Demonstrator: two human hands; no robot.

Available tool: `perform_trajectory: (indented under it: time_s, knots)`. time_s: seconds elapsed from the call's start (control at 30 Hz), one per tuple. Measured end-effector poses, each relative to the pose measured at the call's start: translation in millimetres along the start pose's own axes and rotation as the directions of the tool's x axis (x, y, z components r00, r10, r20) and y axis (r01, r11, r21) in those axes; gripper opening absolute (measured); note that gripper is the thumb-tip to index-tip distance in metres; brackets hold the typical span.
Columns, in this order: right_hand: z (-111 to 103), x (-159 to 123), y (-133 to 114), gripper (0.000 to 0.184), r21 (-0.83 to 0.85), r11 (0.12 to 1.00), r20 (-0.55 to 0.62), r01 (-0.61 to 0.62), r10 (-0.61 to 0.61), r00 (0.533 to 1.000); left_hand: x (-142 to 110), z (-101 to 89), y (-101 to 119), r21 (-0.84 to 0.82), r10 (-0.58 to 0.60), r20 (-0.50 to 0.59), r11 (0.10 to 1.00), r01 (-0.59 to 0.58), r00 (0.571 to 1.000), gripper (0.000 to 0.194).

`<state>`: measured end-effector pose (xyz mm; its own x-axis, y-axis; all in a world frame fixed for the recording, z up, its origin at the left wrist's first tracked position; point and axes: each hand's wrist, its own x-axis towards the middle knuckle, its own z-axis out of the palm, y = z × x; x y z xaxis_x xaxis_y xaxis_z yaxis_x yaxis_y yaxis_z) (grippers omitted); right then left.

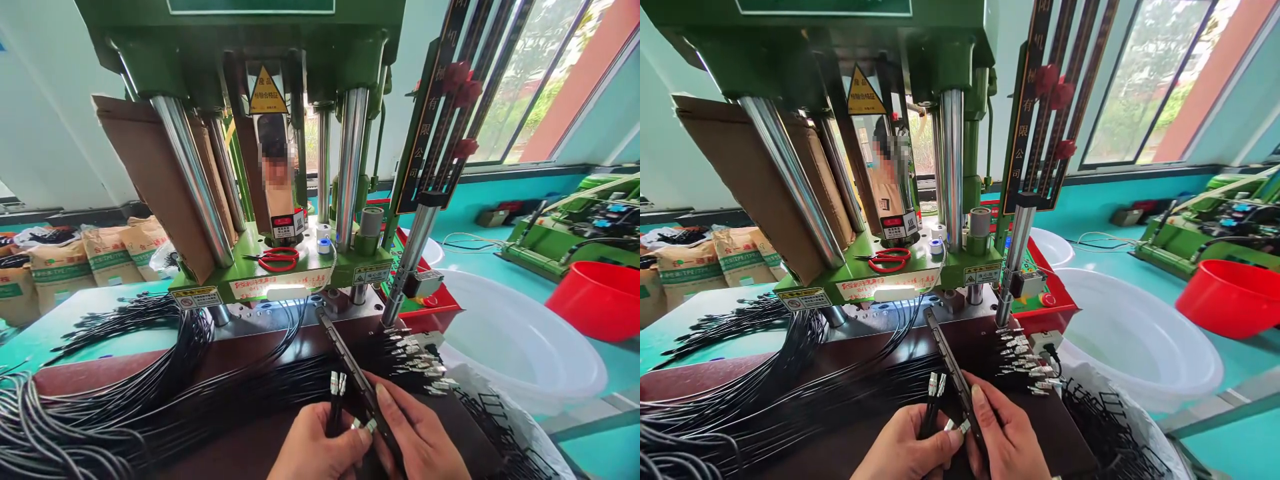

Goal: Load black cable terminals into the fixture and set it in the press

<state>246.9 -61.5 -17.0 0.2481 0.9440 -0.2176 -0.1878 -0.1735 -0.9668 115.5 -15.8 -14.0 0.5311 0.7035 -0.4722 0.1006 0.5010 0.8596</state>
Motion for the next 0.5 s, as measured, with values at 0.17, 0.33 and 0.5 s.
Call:
perform_trajectory:
  time_s: [0.17,0.33,0.5]
  knots:
    - [1.8,-2.2,-2.5,0.063,-0.004,1.0,-0.014,-0.006,0.006,1.0,-0.5,1.6,2.2,-0.036,-0.012,-0.004,0.999,0.012,1.0,0.053]
    - [-0.1,-1.6,-2.5,0.063,-0.031,0.999,0.021,0.015,-0.014,1.0,-1.0,2.5,2.1,-0.056,-0.001,-0.001,0.998,0.001,1.0,0.052]
    - [-0.1,-0.9,-2.6,0.064,-0.056,0.998,-0.003,0.028,-0.028,1.0,-3.1,3.7,5.3,-0.027,-0.011,-0.011,1.0,0.011,1.0,0.049]
